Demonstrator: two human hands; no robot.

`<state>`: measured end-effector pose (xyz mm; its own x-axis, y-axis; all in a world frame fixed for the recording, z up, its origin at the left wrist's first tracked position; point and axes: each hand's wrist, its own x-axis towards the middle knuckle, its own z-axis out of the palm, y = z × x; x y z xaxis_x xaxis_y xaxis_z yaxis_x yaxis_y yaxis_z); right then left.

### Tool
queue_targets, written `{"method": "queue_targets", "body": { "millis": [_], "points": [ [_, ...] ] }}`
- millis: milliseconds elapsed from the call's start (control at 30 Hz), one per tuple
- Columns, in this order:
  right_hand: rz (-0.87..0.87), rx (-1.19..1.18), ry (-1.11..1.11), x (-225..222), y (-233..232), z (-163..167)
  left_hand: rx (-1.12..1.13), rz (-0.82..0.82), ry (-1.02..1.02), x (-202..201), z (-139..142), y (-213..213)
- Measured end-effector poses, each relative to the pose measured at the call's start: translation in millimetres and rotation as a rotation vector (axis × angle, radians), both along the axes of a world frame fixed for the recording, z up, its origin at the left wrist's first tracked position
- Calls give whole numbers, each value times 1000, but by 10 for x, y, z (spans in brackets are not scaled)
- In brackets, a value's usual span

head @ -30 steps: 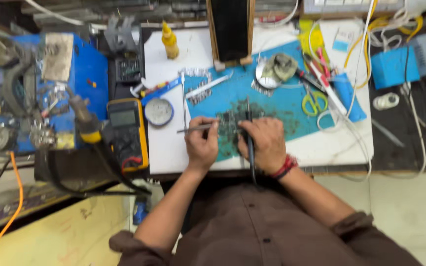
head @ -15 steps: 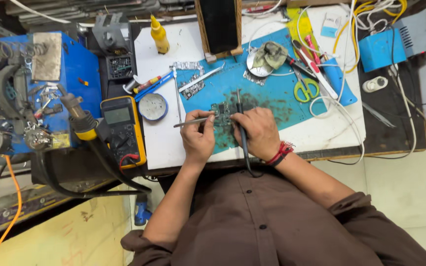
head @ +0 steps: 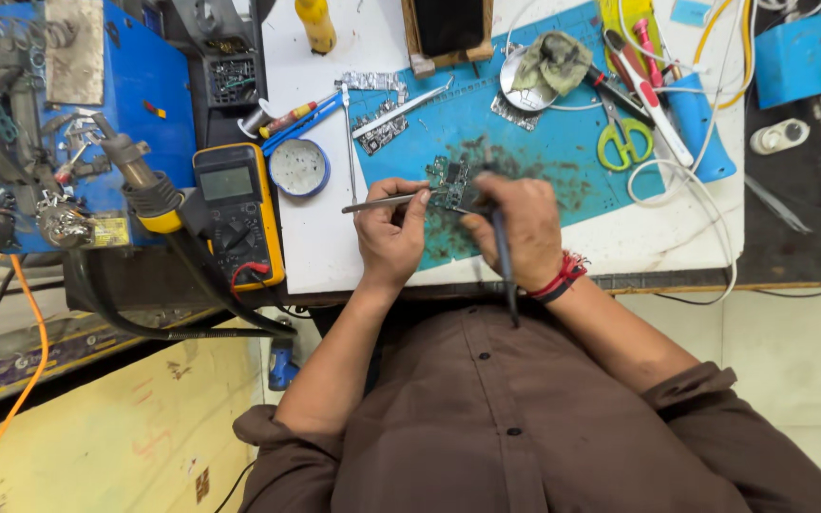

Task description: The person uses a soldering iron and tweezers to reflow solder on a small circuit board. They repeatedly heat specific points on the board while holding it steady with tweezers, occasionally adjusting the board's position on the work mat.

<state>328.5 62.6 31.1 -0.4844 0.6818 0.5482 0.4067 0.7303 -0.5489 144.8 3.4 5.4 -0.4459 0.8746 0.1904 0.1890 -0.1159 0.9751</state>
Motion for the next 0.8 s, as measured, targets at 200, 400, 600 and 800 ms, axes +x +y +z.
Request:
{"method": "queue_targets", "body": {
  "millis": [200,400,600,800],
  "points": [
    [-135,-309,137,52,9,-112,-28,-5,-33,-7,30,0],
    [16,-8,-94,-48,44,42,-20,-3,30,-15,19,-8],
    [29,3,-176,-136,102,164,94,16,-80,-24,-36,16],
    [-89,-35,-215,-170,-84,136,43,23,-69,-35,-40,-6]
  ]
}}
